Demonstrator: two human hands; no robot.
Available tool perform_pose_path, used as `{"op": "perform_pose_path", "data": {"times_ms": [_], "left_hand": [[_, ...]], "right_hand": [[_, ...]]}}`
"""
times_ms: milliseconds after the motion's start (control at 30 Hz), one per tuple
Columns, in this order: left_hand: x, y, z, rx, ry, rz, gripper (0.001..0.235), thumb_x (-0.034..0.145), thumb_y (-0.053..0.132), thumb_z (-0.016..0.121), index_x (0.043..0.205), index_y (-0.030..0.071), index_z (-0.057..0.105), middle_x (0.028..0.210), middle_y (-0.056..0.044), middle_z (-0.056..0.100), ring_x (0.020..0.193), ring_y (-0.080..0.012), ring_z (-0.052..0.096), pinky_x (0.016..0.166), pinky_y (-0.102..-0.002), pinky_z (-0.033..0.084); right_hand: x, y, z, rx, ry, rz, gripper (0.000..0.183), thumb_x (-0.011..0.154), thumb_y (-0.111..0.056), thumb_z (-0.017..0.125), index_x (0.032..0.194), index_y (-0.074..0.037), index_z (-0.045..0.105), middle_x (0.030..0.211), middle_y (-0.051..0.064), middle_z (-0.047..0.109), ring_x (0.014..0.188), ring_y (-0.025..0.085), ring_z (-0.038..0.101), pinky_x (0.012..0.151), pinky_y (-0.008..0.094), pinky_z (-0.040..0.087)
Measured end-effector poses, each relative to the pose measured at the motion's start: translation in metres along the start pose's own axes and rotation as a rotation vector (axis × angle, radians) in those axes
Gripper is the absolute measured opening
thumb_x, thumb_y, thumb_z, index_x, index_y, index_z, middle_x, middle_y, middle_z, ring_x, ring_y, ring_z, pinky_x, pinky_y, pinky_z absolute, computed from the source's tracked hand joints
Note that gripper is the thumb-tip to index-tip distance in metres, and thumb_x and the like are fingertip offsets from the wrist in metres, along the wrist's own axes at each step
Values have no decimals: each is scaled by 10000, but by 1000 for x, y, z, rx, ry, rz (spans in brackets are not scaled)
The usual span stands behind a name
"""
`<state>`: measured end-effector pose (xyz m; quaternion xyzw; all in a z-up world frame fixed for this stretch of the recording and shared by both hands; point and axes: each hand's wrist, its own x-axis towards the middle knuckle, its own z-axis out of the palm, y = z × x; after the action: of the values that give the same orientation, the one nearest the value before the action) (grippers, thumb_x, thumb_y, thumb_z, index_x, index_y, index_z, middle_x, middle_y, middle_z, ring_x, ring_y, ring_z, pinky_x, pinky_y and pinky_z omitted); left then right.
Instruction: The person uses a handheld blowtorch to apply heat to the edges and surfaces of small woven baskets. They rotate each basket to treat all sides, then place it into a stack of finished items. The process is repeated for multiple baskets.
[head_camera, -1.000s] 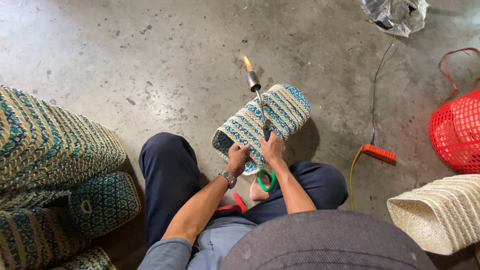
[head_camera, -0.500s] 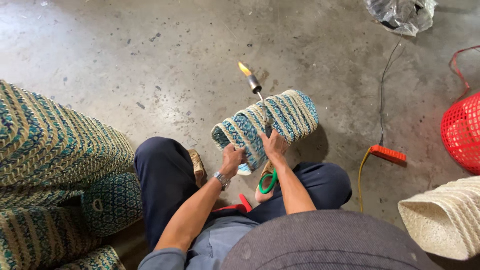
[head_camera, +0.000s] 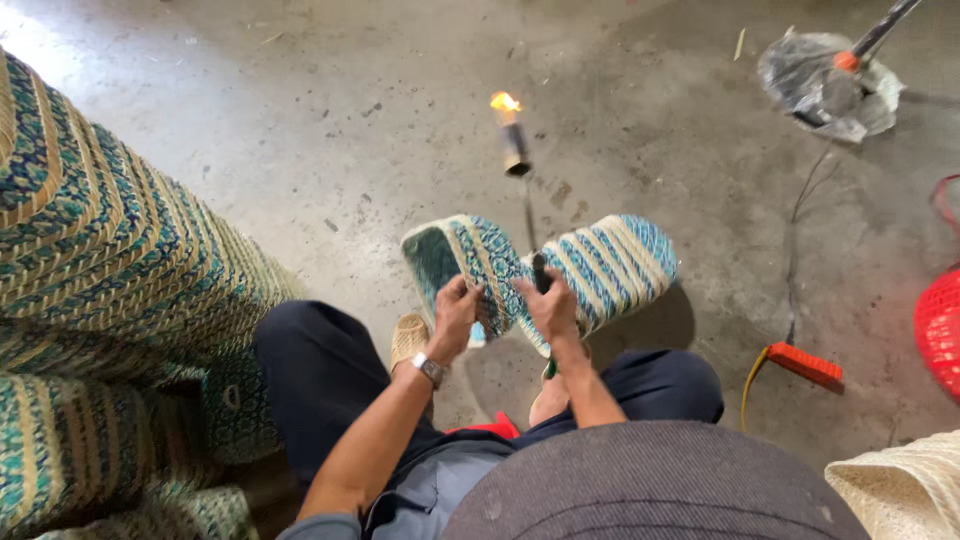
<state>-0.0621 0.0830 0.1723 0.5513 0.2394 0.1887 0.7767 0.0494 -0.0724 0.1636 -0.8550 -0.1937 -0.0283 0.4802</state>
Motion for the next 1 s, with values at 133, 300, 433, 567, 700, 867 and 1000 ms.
{"op": "perform_pose_path", "data": {"times_ms": [133,300,433,567,700,867,1000], "left_hand": [[-10,-20,16,-178,82,-22,208,1048,199,622,878,80,603,712,49,511,583,-64,449,488,-246,373],[-13,-55,-4,-316,79,-88,226,1049,201,638,864,78,594,705,28,485,552,-97,421,468,-277,360],[-12,-90,-12,-306,98,-114,169,1006,150,614,875,45,633,758,15,564,646,-94,528,565,-282,477],[-13,-111,-12,-190,171,-100,181,992,109,625,842,8,617,765,2,576,661,-94,540,563,-286,484],[-21,-110,-8,-103,198,-192,181,1002,126,611,874,1,635,739,-29,575,616,-136,522,533,-314,452],[-35,-68,-17,-146,150,-158,124,981,125,585,965,14,637,790,13,639,659,-97,565,563,-274,476],[-39,-20,-42,233,0,-137,237,1021,202,582,1055,2,703,744,-32,650,601,-127,523,514,-312,420]], "right_hand": [[-20,-43,8,-151,24,56,730,696,-676,805,1049,-51,672,850,210,737,815,428,721,696,503,549],[-35,-48,-8,-130,-108,129,915,699,-780,743,1113,25,610,948,272,726,921,441,714,796,495,560],[-46,-38,-12,-172,-174,151,998,685,-821,691,1200,28,589,1057,269,720,1029,421,697,902,483,537],[-50,-22,-5,-210,-194,131,1076,687,-787,715,1288,84,520,1090,274,707,1045,411,692,925,476,520],[-52,3,-1,-278,-216,89,1061,743,-774,727,1280,116,512,1033,302,695,999,434,695,869,484,547],[-40,43,-12,-209,-289,297,799,826,-704,584,1171,16,553,918,183,702,825,371,737,696,492,592],[-33,67,-15,-243,-86,210,683,887,-658,663,999,16,625,836,196,705,776,365,695,713,501,534]]}}
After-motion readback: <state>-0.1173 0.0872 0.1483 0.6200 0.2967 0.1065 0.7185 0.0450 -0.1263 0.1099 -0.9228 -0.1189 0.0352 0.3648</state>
